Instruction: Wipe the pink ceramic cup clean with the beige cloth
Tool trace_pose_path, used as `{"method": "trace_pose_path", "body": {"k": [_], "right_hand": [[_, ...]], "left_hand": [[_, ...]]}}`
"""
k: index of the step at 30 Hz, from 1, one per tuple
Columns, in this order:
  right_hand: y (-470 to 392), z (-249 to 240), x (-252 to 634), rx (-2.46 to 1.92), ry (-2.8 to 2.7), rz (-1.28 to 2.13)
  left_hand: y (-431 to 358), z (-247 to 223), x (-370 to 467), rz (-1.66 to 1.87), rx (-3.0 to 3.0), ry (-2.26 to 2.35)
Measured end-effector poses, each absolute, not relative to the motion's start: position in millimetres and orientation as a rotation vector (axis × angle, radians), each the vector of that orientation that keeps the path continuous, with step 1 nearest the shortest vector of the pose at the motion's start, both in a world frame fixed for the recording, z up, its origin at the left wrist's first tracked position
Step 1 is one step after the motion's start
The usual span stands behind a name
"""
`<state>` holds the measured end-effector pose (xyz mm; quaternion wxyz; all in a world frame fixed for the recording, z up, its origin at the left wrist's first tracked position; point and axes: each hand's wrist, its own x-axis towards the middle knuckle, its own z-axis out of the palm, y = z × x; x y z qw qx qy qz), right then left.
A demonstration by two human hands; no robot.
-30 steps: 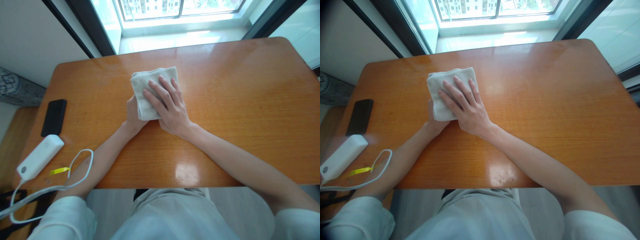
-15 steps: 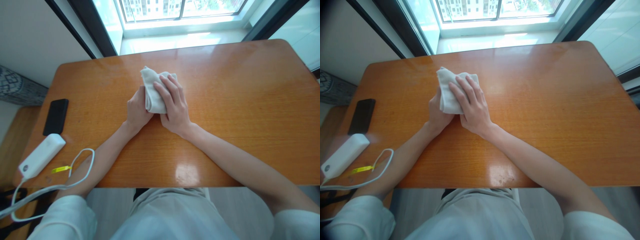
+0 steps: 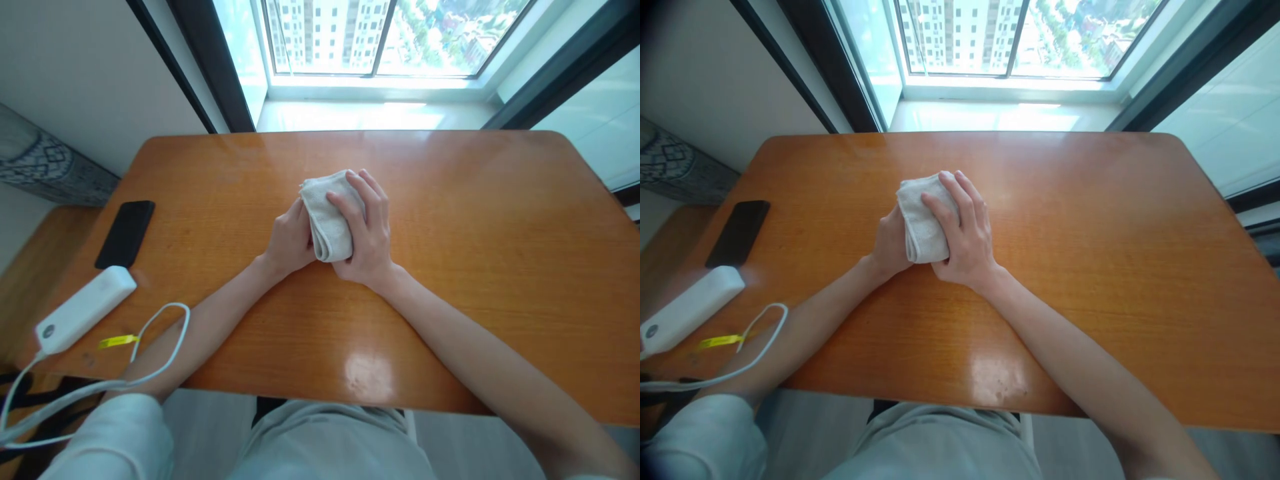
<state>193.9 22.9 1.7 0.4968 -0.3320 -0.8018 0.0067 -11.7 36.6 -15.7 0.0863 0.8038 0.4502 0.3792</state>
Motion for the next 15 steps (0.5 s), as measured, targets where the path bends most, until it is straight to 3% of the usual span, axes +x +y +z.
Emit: {"method": "trace_pose_path", "body": {"k": [9,15], "right_hand": [[15,7,193,-0.727,-2.089,-0.058],[23,0,188,-0.956,-1.665,0.369]], "left_hand": [[36,-26,-20,1.143,2.509,1.207],[27,-7,-6,1.3,2.394,1.25]]}}
